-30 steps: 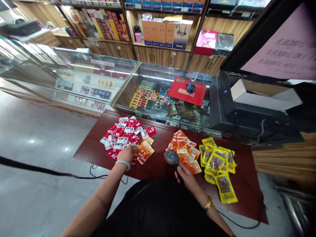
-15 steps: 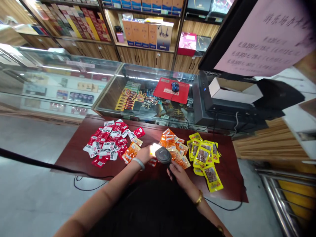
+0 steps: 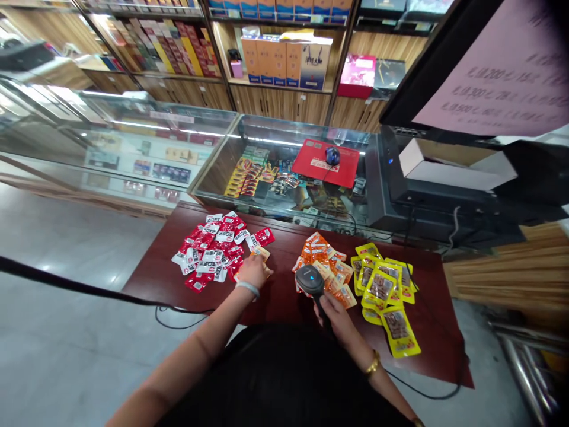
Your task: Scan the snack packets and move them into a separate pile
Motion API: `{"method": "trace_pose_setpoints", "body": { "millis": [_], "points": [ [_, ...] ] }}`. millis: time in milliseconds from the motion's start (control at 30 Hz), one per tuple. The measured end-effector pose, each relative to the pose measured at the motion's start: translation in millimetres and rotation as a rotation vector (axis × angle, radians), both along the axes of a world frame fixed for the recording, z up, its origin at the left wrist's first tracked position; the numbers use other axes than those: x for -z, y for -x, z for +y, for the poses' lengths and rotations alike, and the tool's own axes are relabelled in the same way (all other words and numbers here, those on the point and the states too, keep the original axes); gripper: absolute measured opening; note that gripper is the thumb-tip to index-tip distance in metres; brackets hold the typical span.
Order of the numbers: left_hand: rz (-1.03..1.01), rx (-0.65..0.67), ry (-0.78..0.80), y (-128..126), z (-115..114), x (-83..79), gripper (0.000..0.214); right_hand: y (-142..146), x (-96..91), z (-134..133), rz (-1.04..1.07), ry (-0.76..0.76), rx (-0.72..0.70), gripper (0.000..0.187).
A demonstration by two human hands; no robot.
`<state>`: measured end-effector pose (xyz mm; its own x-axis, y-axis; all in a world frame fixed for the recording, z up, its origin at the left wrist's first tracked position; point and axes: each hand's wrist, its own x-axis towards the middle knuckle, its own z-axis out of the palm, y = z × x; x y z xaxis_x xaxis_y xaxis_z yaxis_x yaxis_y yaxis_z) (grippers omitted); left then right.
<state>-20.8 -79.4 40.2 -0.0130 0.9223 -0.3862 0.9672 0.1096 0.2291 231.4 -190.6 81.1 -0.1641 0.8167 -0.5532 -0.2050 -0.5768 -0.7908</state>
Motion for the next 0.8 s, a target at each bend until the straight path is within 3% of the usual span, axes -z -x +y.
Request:
{"method": "trace_pose_setpoints", "body": {
  "millis": [67, 167, 333, 600, 800],
  "points": [
    [0.175, -0.085, 0.043, 28.4, -5.0, -0.5, 0.056, 1.6, 0.4, 0.5, -0.009, 0.013, -0.009, 0.046],
    [0.272, -0.133, 0.136, 52.3, -9.4, 2.5, 0.062, 3.6, 3.4, 0.8, -0.017, 0.034, -0.023, 0.049],
    [0.272, -0.098, 0.147, 58.0, -7.9, 6.7, 0.058, 6.0, 5.7, 2.4, -0.020, 0.024, -0.038, 0.051],
    [0.250, -0.059, 0.162, 70.1, -7.9, 0.3, 0.048, 0.7, 1.0, -1.4, -0.038, 0.025, -0.011, 0.053],
    [0.196, -0.162, 0.231, 92.2, 3.5, -2.2, 0.066, -3.8, 2.0, -7.3, -0.027, 0.028, 0.021, 0.049]
  ]
}}
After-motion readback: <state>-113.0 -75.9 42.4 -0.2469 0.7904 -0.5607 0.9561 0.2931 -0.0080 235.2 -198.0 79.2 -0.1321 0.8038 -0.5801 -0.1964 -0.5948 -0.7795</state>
